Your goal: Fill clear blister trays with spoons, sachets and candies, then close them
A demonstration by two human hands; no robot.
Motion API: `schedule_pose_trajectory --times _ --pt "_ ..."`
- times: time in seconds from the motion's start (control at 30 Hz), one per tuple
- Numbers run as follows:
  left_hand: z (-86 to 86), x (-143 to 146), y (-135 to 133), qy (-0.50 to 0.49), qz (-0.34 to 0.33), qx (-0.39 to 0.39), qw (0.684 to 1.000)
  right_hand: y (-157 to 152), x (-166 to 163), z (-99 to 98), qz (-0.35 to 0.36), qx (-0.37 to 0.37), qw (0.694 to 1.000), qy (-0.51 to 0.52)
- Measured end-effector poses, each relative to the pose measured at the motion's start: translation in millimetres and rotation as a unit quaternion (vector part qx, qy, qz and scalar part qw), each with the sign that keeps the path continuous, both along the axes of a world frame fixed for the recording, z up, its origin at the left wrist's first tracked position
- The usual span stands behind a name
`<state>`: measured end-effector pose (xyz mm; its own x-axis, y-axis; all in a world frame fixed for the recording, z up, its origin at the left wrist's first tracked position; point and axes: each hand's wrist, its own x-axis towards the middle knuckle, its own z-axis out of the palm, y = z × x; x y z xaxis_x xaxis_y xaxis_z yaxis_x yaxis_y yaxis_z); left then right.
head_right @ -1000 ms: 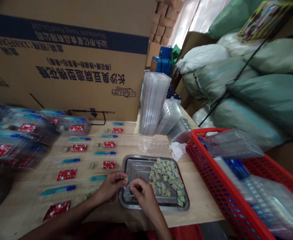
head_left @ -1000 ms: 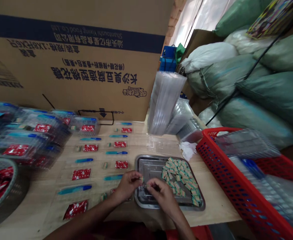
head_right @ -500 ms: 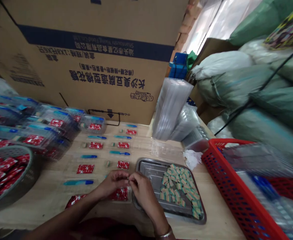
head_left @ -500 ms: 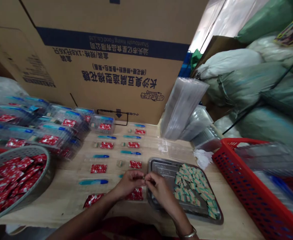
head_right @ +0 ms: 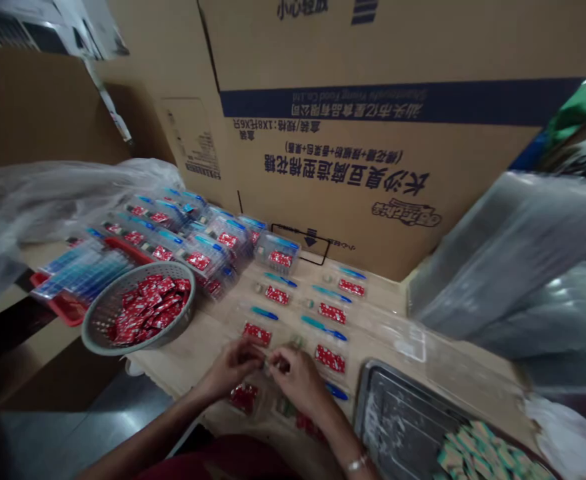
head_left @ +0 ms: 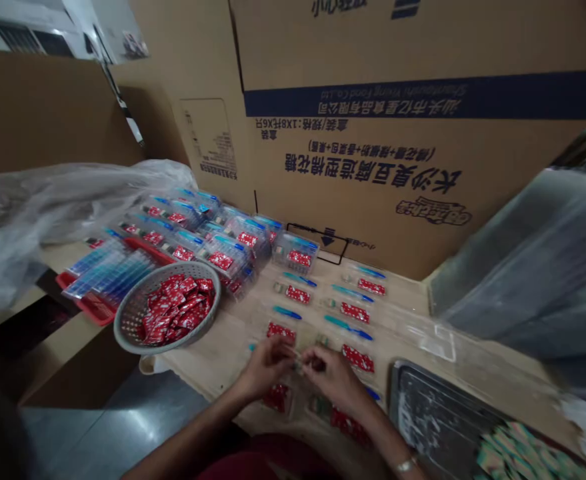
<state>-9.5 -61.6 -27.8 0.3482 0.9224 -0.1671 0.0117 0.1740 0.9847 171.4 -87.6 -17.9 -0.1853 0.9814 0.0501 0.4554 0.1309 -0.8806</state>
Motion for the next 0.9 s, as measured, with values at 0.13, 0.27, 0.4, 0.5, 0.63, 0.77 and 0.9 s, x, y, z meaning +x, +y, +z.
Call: schedule_pose_trajectory --times 0.13,0.27,0.4,0.5,0.63,0.77,0.9 --pt "-8.2 -50.0 33.8 0.098 0.162 0.146 0.971 58.2 -36.9 -10.6 -0.006 0.016 1.0 0.004" --pt "-24.9 -70.3 49.5 0.12 0.122 0.174 0.97 96.3 -80.3 -20.3 0.021 0.041 0.999 -0.027" --pt "-33.7 -70.1 48.1 0.132 0.107 0.196 0.966 100.9 -103.0 -29.0 0.03 0.072 0.993 -0.091" --pt "-37.6 -69.0 49.9 0.13 0.113 0.202 0.964 96.2 -105.0 -33.8 0.033 0.09 0.986 -0.135" --pt "-43.4 -69.8 54.8 0.131 0.123 0.219 0.959 88.1 -106.0 -34.3 0.036 0.101 0.978 -0.18" --pt "-45.8 -68.9 54.7 0.143 0.134 0.23 0.953 80.2 -112.2 -30.9 0.007 0.105 0.972 -0.209" --pt "-42.9 -64.0 59.9 0.16 0.15 0.242 0.945 80.3 -115.9 -21.8 -0.018 0.103 0.971 -0.214"
